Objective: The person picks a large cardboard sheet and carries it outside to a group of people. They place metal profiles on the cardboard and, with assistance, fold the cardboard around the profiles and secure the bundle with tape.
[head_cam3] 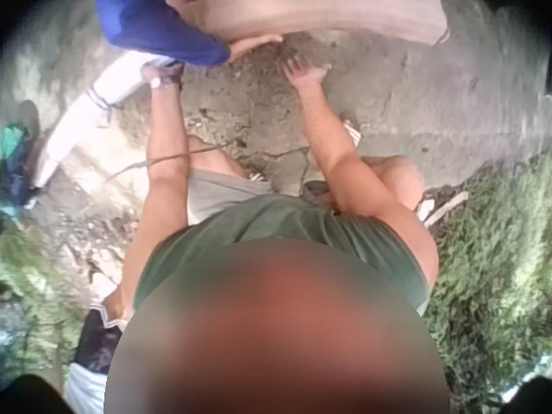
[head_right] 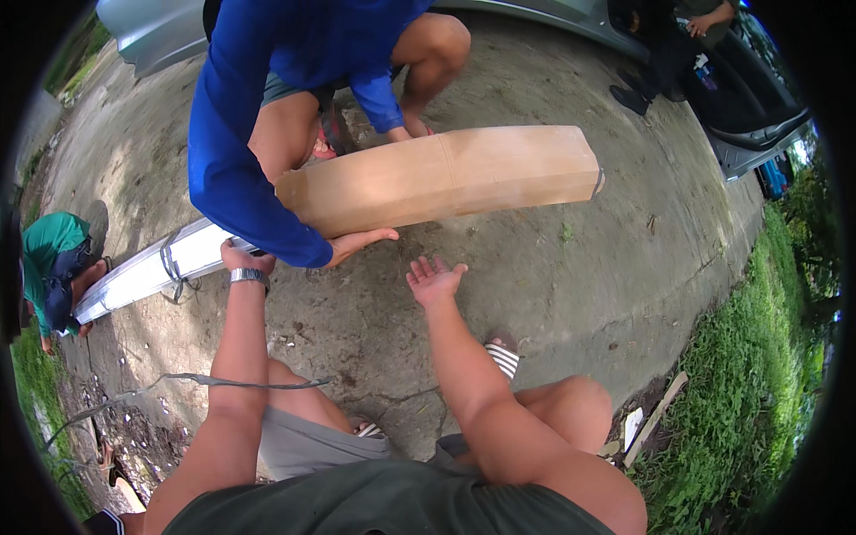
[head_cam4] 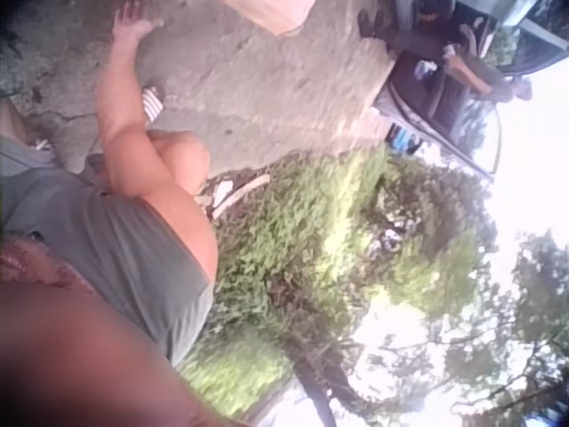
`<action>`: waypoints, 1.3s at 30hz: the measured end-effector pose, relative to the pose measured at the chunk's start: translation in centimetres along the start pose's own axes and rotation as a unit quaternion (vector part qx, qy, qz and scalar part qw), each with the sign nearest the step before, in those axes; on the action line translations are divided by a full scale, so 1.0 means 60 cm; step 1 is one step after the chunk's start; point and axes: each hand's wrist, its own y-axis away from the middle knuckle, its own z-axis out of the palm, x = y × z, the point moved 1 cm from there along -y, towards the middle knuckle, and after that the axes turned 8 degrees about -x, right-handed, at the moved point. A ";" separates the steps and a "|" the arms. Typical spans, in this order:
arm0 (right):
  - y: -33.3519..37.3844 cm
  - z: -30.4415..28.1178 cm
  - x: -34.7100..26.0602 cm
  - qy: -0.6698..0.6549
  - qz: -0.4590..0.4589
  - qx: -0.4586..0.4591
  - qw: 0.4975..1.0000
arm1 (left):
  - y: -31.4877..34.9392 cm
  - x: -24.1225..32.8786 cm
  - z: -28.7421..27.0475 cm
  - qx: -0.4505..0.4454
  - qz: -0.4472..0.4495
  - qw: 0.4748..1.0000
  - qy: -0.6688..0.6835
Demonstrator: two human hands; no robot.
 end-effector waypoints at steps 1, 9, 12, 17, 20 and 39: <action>-0.002 -0.016 -0.006 0.001 -0.003 0.006 1.000 | -0.006 -0.006 -0.005 -0.001 0.001 1.000 0.002; -0.009 -0.132 -0.069 0.030 -0.064 0.148 0.986 | -0.056 -0.037 -0.042 -0.036 0.034 0.999 -0.022; -0.011 -0.151 -0.091 0.026 -0.093 0.165 0.981 | -0.065 -0.044 -0.053 0.006 0.020 0.999 -0.039; -0.013 -0.149 -0.112 0.034 -0.119 0.141 0.982 | -0.068 -0.057 -0.065 0.048 0.000 0.998 -0.033; -0.011 -0.140 -0.117 0.029 -0.131 0.139 0.981 | -0.076 -0.060 -0.078 0.095 -0.005 0.995 -0.034; -0.034 -0.151 -0.205 0.064 -0.214 0.201 0.954 | -0.095 -0.100 -0.075 0.269 0.214 0.628 -0.698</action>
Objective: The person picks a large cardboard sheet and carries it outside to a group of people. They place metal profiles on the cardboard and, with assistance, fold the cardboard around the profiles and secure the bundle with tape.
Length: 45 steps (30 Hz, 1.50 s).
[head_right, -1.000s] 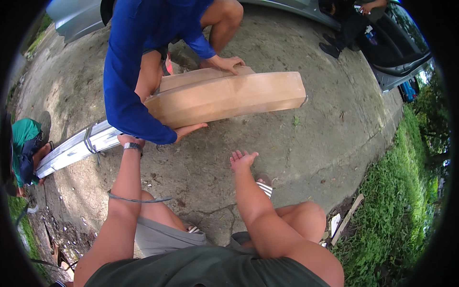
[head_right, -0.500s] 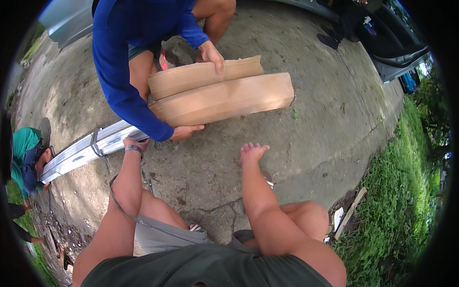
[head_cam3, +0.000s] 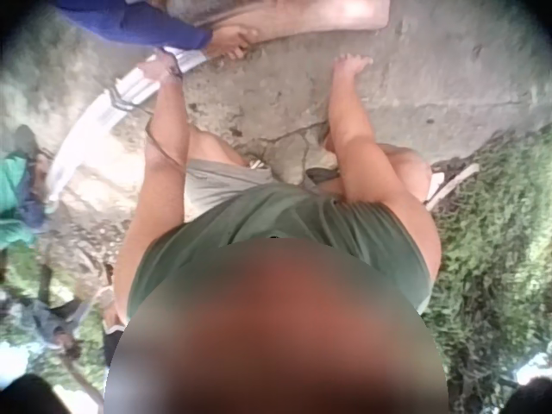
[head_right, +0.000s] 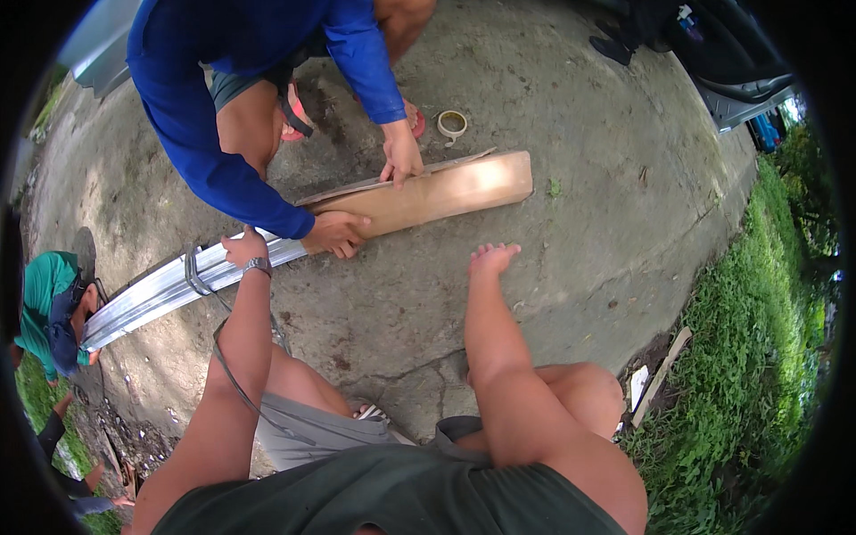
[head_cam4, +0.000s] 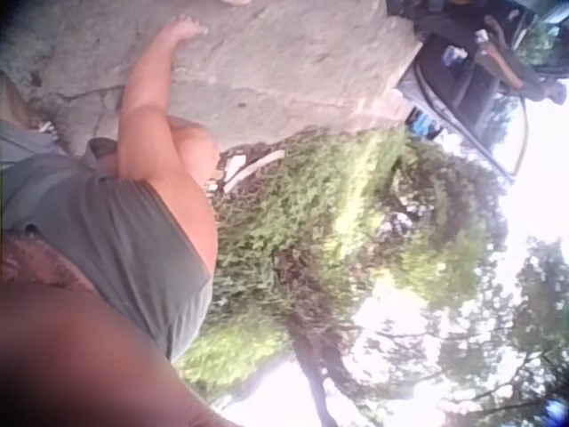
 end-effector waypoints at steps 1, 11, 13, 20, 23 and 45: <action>-0.004 0.003 0.001 -0.007 0.003 -0.004 1.000 | 0.000 -0.001 0.004 0.018 0.117 0.993 -0.011; -0.010 0.003 -0.013 -0.017 -0.017 -0.008 1.000 | -0.049 0.000 0.019 0.028 0.239 0.970 0.034; -0.014 -0.002 -0.014 -0.022 -0.016 -0.007 1.000 | -0.040 0.009 0.024 -0.026 0.259 0.964 -0.050; -0.052 -0.001 -0.041 -0.023 0.015 -0.025 0.999 | 0.036 -0.034 0.057 -0.230 0.339 0.773 -0.484; -0.082 0.015 -0.086 0.003 0.026 -0.049 0.998 | 0.106 -0.032 0.040 -0.368 0.393 0.594 -0.598; -0.220 0.125 -0.108 -0.020 0.038 -0.031 0.999 | 0.404 0.166 0.297 -0.404 0.500 0.606 -0.469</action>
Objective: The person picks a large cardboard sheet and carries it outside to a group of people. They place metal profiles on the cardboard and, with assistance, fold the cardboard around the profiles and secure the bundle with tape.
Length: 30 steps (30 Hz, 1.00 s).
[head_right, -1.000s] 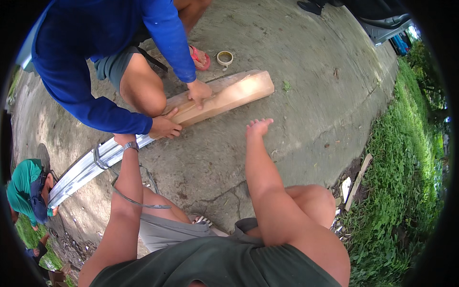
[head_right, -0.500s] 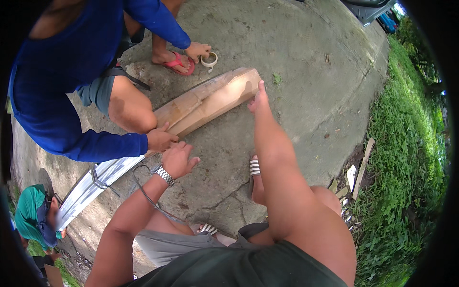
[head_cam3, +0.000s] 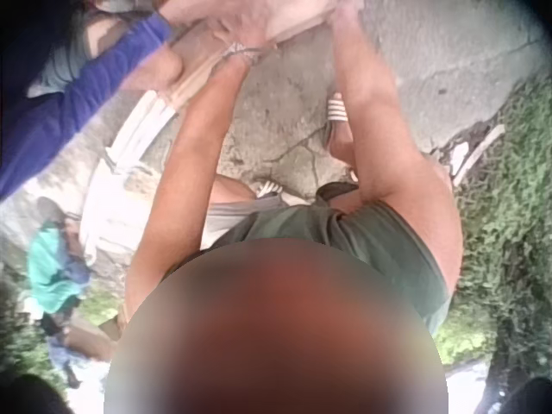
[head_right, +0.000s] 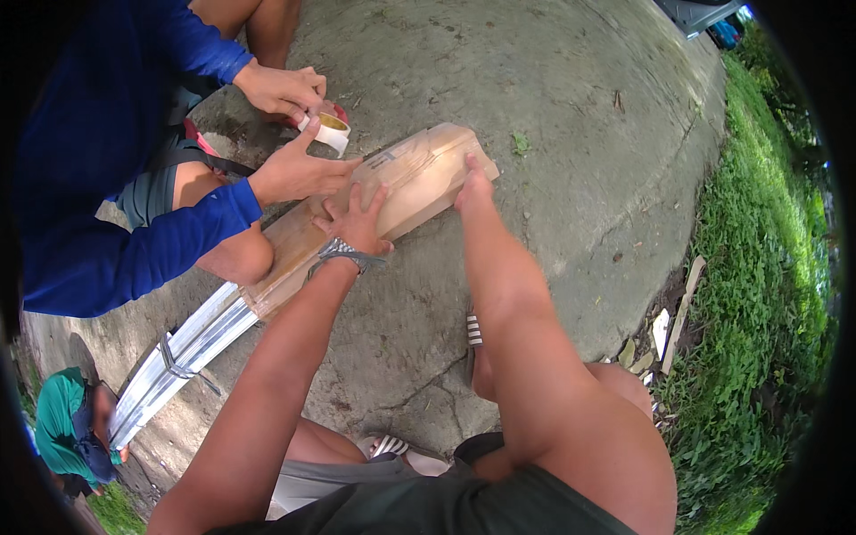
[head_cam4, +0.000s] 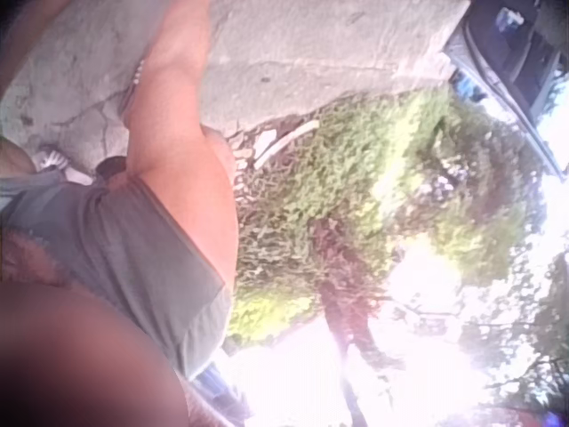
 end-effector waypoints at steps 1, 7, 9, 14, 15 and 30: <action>-0.008 0.000 0.001 -0.013 -0.014 0.018 1.000 | -0.002 0.003 0.001 0.020 0.021 1.000 -0.008; 0.005 -0.015 0.005 -0.050 -0.045 0.029 0.997 | -0.016 0.011 0.025 0.046 0.072 0.988 -0.132; 0.025 -0.017 0.001 -0.075 -0.055 -0.023 0.995 | -0.023 0.009 0.027 0.043 0.070 0.984 -0.155; 0.091 0.001 -0.007 -0.057 -0.120 -0.069 0.989 | -0.034 0.001 0.029 0.052 0.076 0.978 -0.185; 0.105 0.011 -0.008 -0.037 -0.139 -0.064 0.988 | -0.037 -0.001 0.030 0.057 0.077 0.979 -0.182; 0.224 0.072 0.007 0.243 -0.312 -0.112 0.912 | -0.070 -0.011 0.014 0.033 0.071 0.994 -0.080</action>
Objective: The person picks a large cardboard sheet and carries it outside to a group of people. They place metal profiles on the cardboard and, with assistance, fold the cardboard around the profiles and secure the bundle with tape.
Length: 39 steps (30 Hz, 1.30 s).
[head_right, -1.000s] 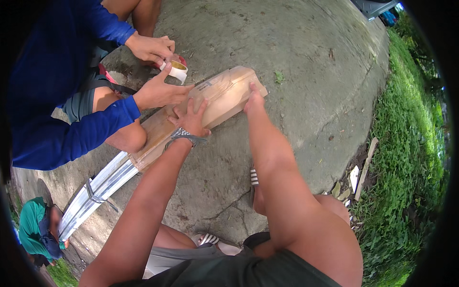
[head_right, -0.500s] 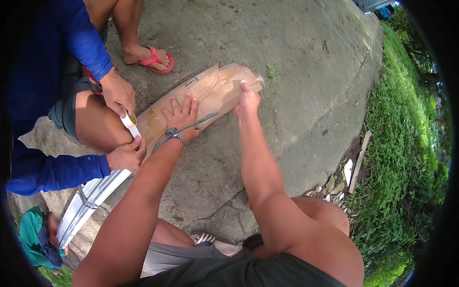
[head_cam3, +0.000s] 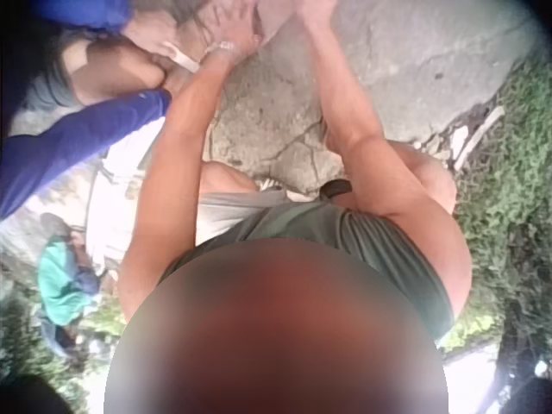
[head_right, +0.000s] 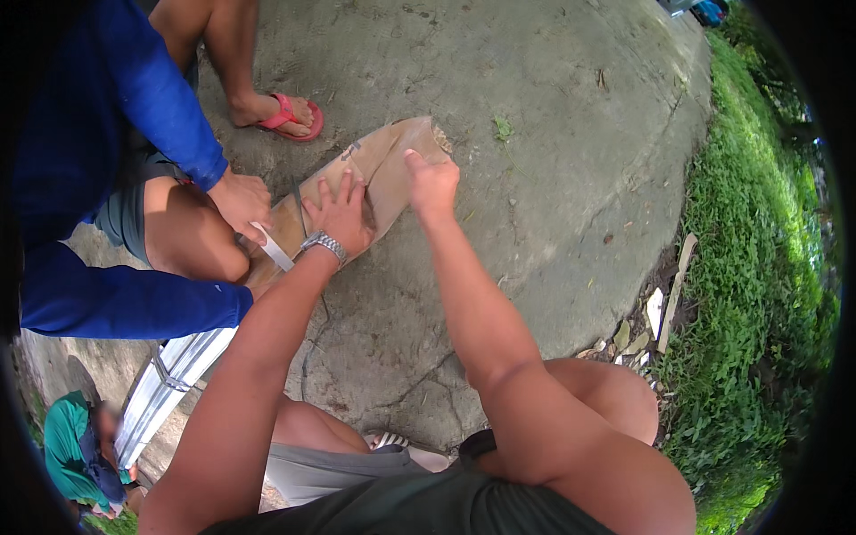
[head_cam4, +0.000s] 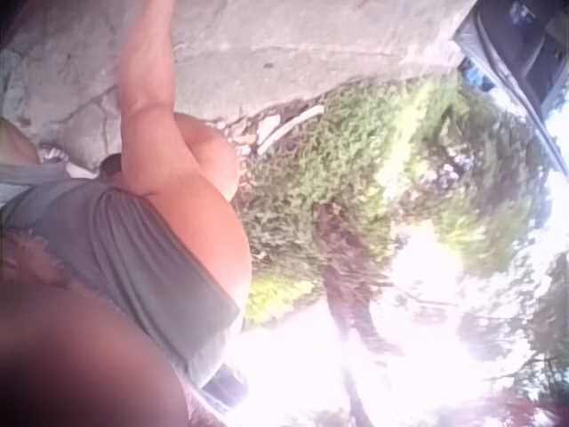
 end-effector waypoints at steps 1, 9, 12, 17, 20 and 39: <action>0.000 -0.002 0.004 0.020 -0.021 -0.004 1.000 | -0.009 0.001 -0.019 -0.025 0.002 0.998 0.049; -0.003 -0.027 0.032 0.086 -0.049 -0.047 0.994 | -0.134 0.186 -0.234 -0.037 0.213 0.953 0.211; -0.013 -0.058 0.050 -0.051 0.022 -0.141 0.988 | -0.120 0.187 -0.244 -0.008 0.226 0.952 0.207; -0.075 -0.120 0.130 -0.521 0.182 -0.069 0.831 | -0.104 0.149 -0.205 0.144 0.240 0.920 0.274; -0.169 -0.097 0.164 -0.325 0.282 -0.097 0.898 | -0.087 0.168 -0.154 0.261 0.282 0.870 0.308; -0.206 -0.007 0.135 -0.298 0.293 -0.356 0.836 | 0.113 -0.079 0.001 -0.009 -0.076 0.997 0.014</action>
